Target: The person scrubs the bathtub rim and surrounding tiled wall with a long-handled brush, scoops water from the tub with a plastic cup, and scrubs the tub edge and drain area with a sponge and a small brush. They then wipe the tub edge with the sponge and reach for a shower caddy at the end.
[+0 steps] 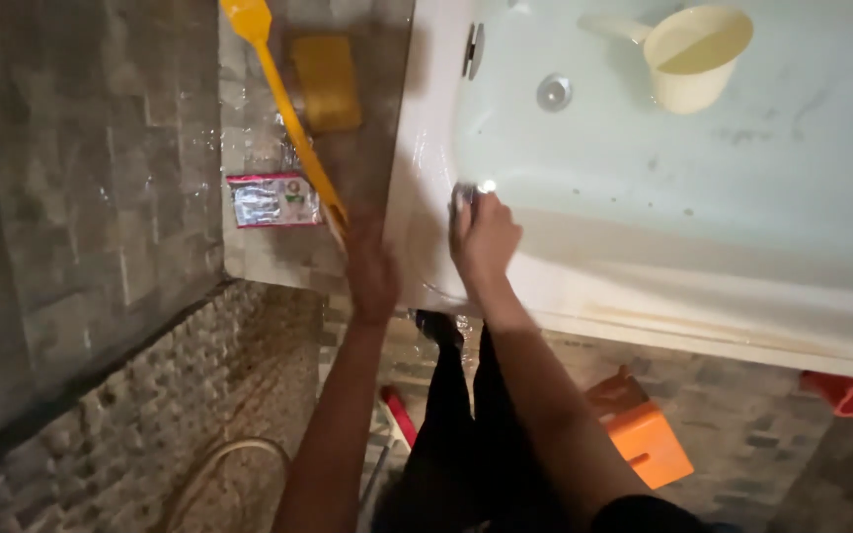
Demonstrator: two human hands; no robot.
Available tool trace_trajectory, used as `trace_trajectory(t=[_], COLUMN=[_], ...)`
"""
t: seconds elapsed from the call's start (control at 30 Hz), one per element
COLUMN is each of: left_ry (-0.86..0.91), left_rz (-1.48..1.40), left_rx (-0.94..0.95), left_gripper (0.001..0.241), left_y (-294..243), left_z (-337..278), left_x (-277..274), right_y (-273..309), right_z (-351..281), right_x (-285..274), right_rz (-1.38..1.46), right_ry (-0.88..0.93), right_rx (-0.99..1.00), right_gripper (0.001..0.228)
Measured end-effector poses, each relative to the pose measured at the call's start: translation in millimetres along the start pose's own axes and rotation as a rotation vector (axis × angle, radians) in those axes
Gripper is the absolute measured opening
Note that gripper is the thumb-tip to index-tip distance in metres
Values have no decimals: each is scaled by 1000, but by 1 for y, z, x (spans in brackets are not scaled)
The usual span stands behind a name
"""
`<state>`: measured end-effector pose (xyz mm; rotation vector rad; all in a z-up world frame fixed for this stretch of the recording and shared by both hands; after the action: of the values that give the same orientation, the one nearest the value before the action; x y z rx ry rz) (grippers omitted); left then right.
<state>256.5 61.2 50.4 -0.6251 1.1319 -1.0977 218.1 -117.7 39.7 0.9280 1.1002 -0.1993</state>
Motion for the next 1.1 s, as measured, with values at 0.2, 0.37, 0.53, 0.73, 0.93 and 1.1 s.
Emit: trace_trajectory(t=[0.2, 0.37, 0.53, 0.73, 0.93, 1.1], left_ry=[160, 200, 248, 275, 304, 350], left_rz=[260, 401, 396, 309, 337, 352], left_rx=[232, 247, 174, 231, 227, 188], left_gripper=[47, 44, 44, 57, 61, 59], left_y=[9, 29, 28, 19, 16, 14], left_z=[73, 101, 107, 106, 108, 110], left_x=[96, 123, 127, 119, 117, 117], right_y=[-20, -43, -16, -1, 4, 0], right_z=[95, 68, 99, 138, 170, 153], right_x=[97, 113, 115, 108, 117, 102], right_rz=[403, 370, 159, 69, -22, -147], right_ry=[264, 18, 72, 125, 21, 194], right_rx=[552, 75, 248, 259, 153, 171], right_gripper=[32, 34, 32, 38, 37, 28])
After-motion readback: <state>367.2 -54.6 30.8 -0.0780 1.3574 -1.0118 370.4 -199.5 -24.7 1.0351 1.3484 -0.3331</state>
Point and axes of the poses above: each hand's wrist, its own z-axis towards the middle knuckle, its own x-axis out of the palm, y = z × x, the point moved 1 cm from there along z, towards the middle knuckle, and after that the axes turned 13 degrees about -y, right-handed, at the moved point
